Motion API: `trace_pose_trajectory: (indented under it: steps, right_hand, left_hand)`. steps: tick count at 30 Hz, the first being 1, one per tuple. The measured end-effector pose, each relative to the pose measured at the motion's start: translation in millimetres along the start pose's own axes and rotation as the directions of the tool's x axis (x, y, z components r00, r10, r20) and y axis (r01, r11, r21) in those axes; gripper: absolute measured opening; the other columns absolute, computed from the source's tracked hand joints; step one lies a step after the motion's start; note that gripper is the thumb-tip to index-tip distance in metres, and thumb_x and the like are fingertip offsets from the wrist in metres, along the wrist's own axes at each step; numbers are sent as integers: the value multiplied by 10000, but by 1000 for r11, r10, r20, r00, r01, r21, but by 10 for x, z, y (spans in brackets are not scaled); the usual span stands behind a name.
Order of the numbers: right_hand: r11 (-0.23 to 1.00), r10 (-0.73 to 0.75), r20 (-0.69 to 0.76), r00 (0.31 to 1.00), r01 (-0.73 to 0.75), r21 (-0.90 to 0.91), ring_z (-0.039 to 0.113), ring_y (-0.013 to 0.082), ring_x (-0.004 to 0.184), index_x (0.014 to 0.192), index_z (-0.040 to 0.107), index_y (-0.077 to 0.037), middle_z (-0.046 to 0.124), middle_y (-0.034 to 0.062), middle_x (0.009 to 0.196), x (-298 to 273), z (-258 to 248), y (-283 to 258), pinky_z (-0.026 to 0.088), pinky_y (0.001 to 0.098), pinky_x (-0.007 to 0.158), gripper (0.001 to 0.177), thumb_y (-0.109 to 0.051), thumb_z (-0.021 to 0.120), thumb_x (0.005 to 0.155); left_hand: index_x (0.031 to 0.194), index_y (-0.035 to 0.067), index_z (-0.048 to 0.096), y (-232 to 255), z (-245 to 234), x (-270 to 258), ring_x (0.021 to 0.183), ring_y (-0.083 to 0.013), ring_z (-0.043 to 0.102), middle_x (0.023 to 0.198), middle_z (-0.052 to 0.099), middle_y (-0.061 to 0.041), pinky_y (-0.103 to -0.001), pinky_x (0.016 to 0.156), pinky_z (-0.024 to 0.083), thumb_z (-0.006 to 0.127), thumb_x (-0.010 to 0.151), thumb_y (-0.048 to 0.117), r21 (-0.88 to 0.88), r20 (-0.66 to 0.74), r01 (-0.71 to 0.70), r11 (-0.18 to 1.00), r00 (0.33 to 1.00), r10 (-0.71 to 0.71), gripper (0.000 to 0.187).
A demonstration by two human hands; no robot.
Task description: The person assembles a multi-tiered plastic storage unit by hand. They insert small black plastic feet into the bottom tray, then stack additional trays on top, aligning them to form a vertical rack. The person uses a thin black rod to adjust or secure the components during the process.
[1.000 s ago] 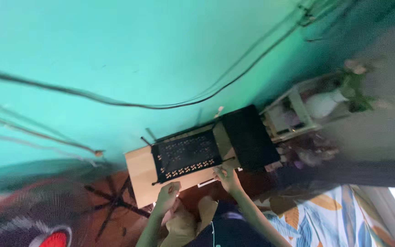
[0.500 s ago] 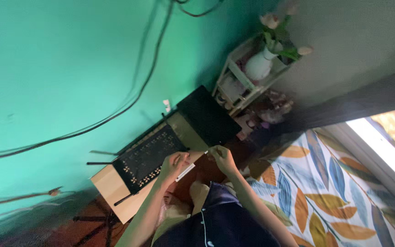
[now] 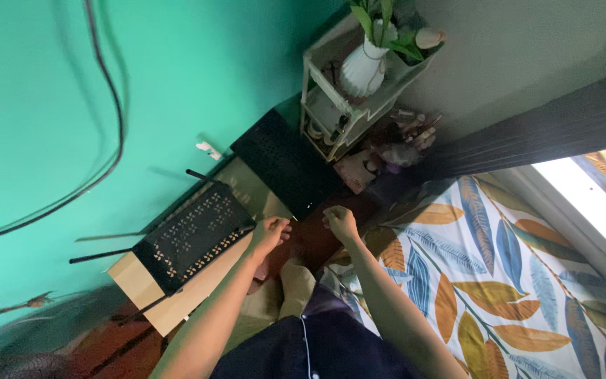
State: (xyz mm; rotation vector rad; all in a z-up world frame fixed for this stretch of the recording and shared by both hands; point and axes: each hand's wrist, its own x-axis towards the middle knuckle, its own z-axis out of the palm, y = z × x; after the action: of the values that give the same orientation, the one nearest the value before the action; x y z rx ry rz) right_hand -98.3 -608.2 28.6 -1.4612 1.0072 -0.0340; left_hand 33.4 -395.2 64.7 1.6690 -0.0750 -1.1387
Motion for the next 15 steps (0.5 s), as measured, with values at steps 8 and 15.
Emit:
trace_pose_trajectory:
  steps: [8,15]
  right_hand:
    - [987,77,63,995,-68,-143,692,176,713,1045,711,15,740,118,850,473,-63,266,556,315,688,248,-183,625,922]
    - [997,73,131,989,-68,-40,691,169,741,1060,698,3,726,108,899,575,-106,529,561,303,678,239,-162,607,914]
  left_hand:
    - [785,30,634,-611,212,747,508,-156,638,673,683,-82,-308,443,485,594,923,468,307,-221,120,944,974,-52,461]
    - [810,-37,643,-774,550,1116,633,-328,658,735,663,-219,-416,575,514,541,947,569,601,-339,151,785,937,80,630]
